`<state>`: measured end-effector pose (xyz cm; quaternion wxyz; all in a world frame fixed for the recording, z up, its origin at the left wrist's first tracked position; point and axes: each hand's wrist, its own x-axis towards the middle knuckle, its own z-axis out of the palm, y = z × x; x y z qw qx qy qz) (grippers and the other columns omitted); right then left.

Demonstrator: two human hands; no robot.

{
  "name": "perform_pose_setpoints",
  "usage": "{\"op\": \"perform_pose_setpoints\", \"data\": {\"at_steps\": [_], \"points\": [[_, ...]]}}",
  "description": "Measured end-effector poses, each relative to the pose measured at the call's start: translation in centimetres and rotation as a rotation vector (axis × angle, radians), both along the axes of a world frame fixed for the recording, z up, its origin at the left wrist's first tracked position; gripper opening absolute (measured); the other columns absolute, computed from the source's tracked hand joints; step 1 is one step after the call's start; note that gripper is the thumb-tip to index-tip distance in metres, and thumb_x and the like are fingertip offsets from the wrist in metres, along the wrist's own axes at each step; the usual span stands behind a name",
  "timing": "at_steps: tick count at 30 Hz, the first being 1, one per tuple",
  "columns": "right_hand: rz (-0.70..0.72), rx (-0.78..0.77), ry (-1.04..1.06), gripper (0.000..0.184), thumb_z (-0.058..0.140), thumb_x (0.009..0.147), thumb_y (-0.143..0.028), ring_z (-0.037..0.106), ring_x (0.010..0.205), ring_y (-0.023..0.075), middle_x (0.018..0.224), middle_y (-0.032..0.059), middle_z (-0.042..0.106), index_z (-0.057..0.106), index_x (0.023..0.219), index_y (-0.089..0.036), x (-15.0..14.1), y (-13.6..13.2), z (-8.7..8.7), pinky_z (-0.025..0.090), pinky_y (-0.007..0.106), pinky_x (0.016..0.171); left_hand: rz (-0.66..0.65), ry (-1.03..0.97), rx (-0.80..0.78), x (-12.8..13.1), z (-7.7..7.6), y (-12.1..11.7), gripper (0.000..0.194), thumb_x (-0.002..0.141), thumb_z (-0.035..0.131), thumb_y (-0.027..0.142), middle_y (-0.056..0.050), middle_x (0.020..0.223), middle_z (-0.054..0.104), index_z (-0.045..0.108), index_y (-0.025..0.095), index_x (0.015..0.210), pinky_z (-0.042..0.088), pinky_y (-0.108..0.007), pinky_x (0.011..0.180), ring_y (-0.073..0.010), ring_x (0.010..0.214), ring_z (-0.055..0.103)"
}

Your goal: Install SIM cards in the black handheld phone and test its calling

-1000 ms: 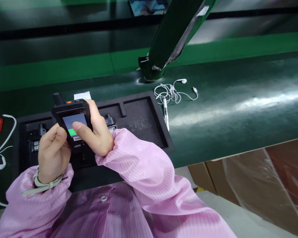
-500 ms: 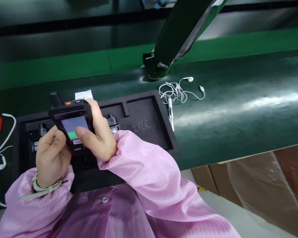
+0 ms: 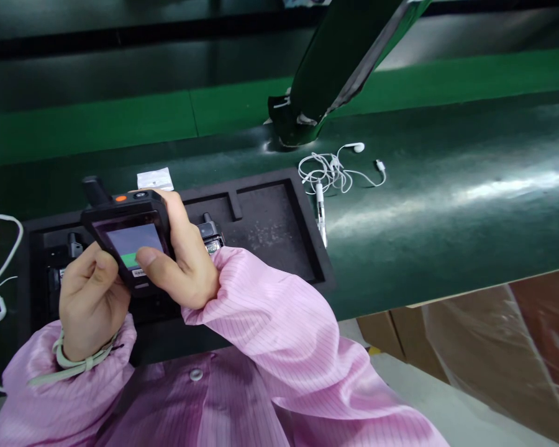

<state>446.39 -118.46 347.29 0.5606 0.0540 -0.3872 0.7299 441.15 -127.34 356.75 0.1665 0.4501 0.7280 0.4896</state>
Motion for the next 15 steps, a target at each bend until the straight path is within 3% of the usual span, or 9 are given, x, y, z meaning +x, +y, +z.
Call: {"op": "perform_pose_setpoints", "data": {"at_steps": [6,15], "points": [[0.053,0.001,0.024,0.046,0.046,0.095,-0.05,0.067,0.102,0.0236,0.119,0.0036,0.067,0.042,0.133,-0.025,0.01,0.11,0.03,0.058,0.047,0.097,-0.015,-0.031,-0.021,-0.04,0.05,0.4,0.025,0.097,0.066,0.046,-0.006,0.095,0.079,0.082,0.029,0.104,0.063,-0.04,0.086,-0.0307,0.108,0.073],[0.047,-0.001,0.037,0.047,0.049,0.093,-0.048,0.066,0.108,0.0242,0.118,0.005,0.068,0.042,0.132,-0.023,-0.21,0.21,0.11,0.056,0.048,0.101,0.015,-0.017,-0.014,-0.29,-0.02,0.34,0.029,0.094,0.069,0.049,-0.007,0.097,0.08,0.082,0.025,0.103,0.063,-0.041,0.087,-0.0318,0.109,0.073]]}}
